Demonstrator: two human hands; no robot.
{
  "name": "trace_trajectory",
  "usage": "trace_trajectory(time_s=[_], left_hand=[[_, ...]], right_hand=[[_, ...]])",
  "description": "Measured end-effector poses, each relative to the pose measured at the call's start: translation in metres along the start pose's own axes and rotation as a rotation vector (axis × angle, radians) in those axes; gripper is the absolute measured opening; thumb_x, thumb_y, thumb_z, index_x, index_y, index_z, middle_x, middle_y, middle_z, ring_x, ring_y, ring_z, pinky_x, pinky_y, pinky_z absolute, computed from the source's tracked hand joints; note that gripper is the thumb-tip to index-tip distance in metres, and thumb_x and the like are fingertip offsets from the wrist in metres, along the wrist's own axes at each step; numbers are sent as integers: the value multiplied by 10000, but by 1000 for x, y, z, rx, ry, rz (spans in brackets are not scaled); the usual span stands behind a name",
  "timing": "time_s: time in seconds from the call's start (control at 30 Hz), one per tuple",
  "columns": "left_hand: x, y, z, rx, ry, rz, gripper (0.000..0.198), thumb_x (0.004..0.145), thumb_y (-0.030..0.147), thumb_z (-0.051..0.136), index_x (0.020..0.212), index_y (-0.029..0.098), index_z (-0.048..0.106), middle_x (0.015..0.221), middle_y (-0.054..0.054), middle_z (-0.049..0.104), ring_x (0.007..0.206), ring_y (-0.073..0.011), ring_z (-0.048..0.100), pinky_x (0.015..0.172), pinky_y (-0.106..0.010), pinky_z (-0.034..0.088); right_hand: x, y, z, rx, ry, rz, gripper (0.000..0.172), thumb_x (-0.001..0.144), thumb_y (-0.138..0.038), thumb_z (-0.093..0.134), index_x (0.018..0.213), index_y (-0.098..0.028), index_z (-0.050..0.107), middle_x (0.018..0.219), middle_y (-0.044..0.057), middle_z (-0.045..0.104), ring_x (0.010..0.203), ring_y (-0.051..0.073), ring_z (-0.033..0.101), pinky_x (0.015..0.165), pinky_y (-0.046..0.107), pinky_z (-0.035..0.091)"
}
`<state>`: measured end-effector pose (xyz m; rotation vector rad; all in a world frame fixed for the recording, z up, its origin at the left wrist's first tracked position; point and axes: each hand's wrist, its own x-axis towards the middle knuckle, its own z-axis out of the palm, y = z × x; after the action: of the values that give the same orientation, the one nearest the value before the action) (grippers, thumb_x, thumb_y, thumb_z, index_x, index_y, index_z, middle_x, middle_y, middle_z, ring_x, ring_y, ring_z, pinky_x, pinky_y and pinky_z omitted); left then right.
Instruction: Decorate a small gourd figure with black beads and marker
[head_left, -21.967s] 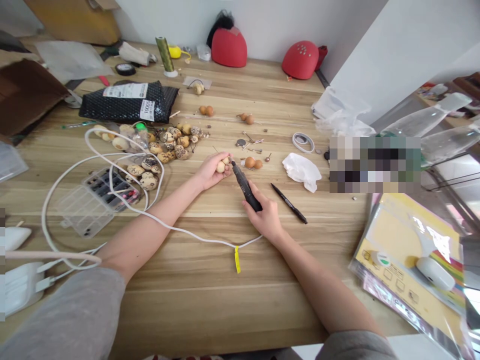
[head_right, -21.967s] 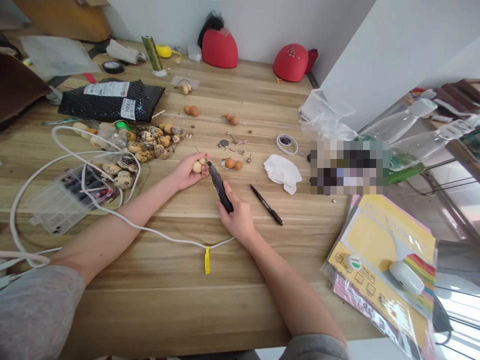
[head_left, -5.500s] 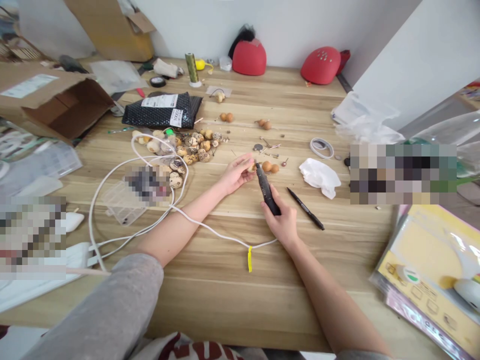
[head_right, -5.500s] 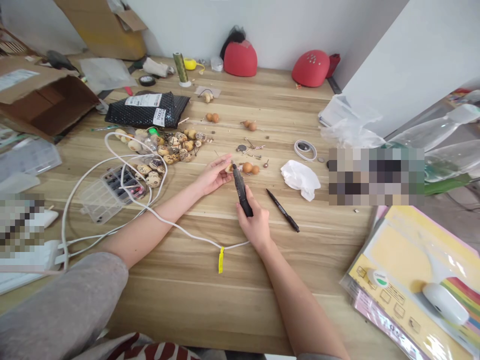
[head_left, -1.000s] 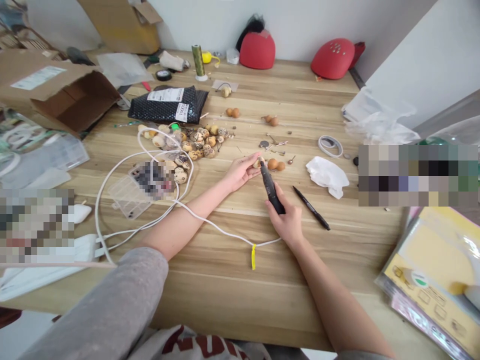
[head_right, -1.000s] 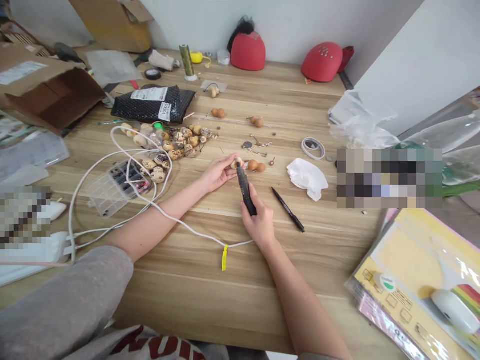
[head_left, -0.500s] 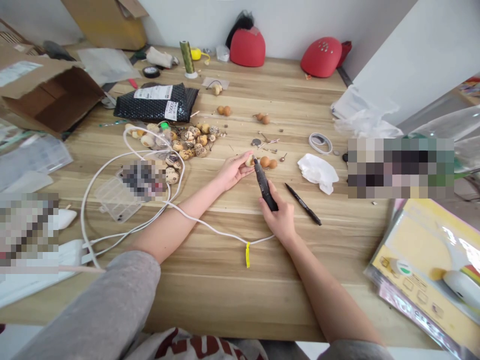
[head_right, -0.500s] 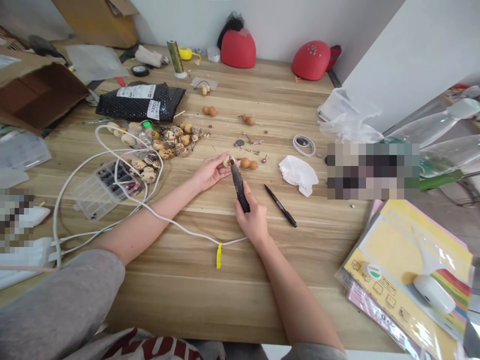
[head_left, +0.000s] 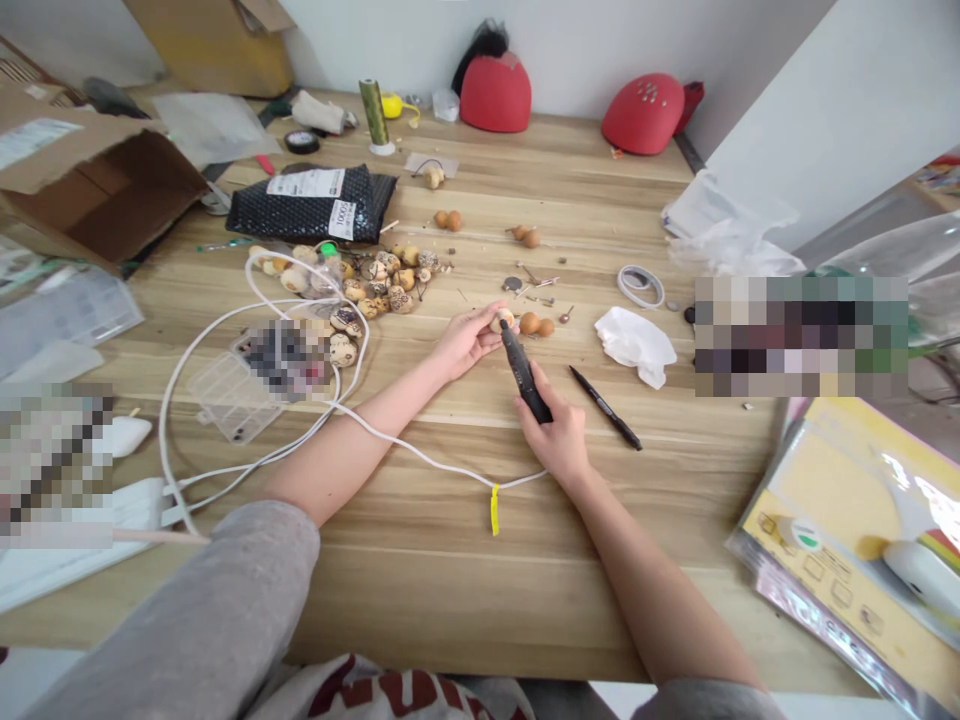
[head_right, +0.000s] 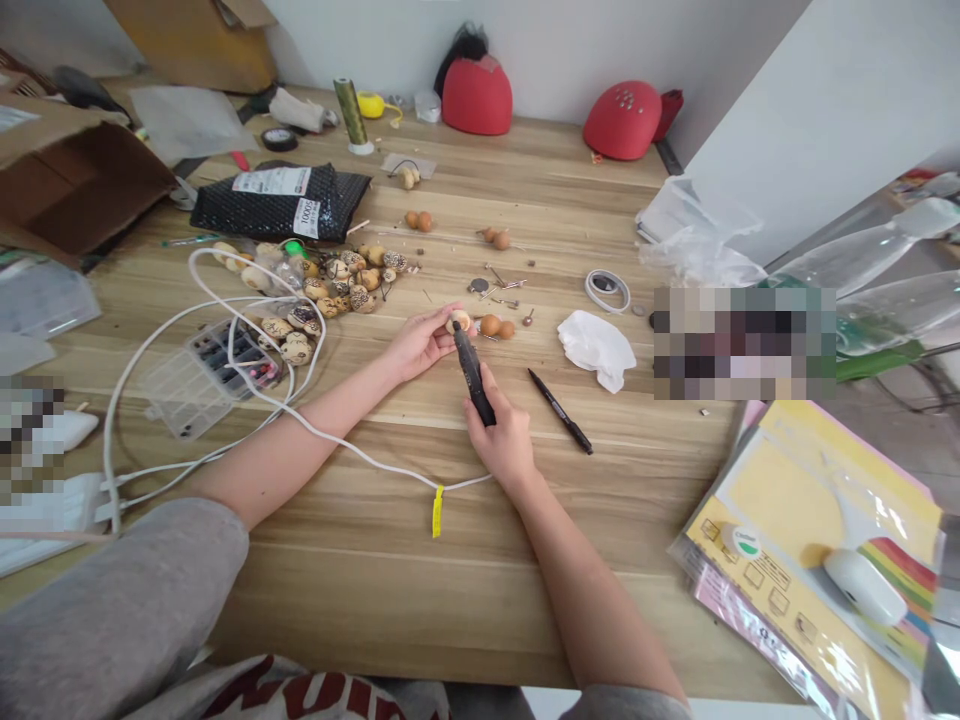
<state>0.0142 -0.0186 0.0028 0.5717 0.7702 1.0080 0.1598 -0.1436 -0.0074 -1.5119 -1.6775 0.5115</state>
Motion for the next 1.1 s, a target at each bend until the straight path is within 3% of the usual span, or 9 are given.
trace_trajectory(time_s=[0.3,0.77,1.1], left_hand=[[-1,1,2,3,17,-10,192,910,171,470,994,132,638,776,-34,713,713,-126,699,830,-283,524],[0,0,1,-17,35,-11,162,858,183,575,994,136,647,788,-34,712,685,-121,696,826,-286,531],[1,-1,1,-8,28,58,62,823,129,608,859,94,645,745,-27,696,700,-119,687,793,-280,552]], right_hand=[[1,1,0,2,11,6,543,817,-299,531,1327,-116,501,1239,121,620,1031,249,663,834,317,547],[2,0,-1,0,30,32,543,816,-305,533,1337,-157,493,1224,95,636,1040,251,658,847,335,544],[1,2,0,-18,5,29,556,844,-332,497,1358,-122,460,1178,119,661,999,253,672,830,336,544]])
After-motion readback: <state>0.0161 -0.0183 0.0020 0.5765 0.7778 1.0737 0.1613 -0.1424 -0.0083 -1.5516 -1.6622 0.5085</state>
